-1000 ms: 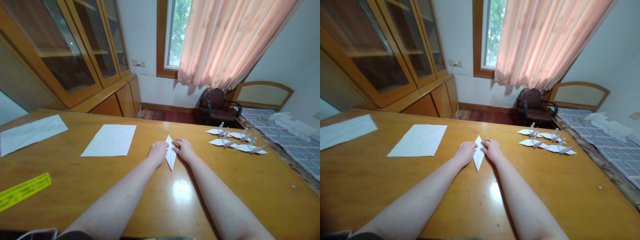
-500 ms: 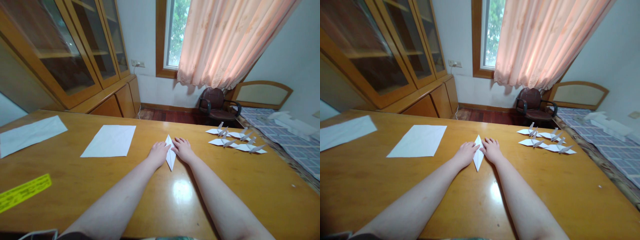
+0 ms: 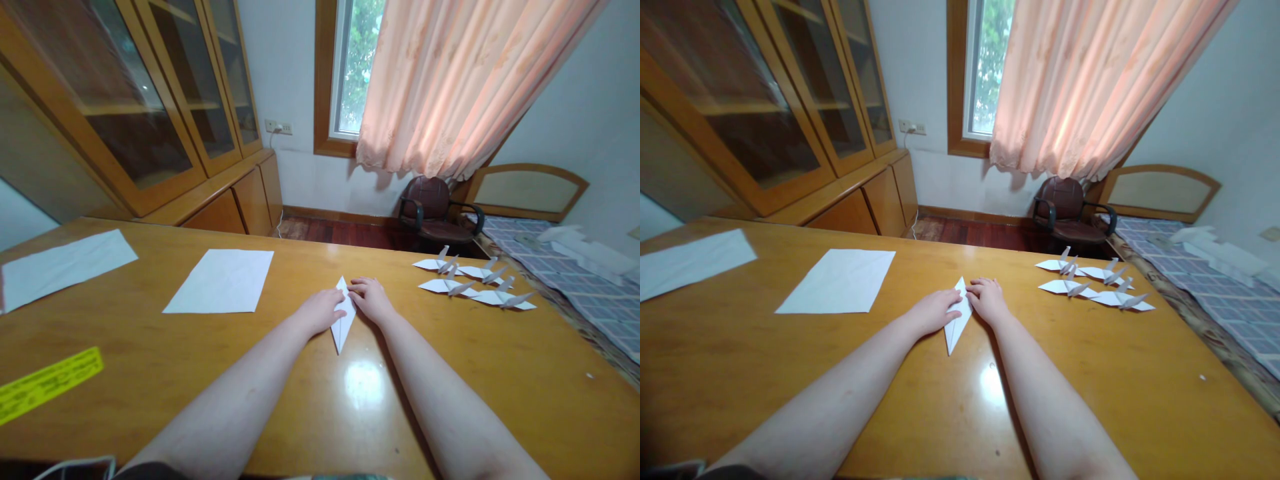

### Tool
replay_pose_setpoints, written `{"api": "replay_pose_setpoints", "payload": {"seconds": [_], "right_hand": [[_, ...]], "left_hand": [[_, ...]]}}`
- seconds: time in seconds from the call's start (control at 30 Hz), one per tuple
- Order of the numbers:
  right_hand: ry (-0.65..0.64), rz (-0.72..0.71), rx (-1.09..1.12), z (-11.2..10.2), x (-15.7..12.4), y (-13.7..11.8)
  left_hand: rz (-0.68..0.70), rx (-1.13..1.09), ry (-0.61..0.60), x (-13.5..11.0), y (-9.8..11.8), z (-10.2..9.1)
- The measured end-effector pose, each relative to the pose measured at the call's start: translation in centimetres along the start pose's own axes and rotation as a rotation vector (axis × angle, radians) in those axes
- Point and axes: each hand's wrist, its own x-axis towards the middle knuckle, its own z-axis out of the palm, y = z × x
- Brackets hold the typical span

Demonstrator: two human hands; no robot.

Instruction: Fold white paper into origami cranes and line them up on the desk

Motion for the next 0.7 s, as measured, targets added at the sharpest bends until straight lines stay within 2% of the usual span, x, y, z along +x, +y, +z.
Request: {"api": "replay_pose_setpoints", "payload": {"seconds": [0.4, 0.7], "right_hand": [[-0.041, -0.040, -0.145, -0.1, -0.1, -0.5], [-0.043, -0.061, -0.296, -0.3, -0.4, -1.7]], "left_hand": [[-0.002, 0.020, -0.055, 0.1, 0.1, -0.3], [-0.007, -0.006, -0.056, 0.3, -0.4, 0.4]]}}
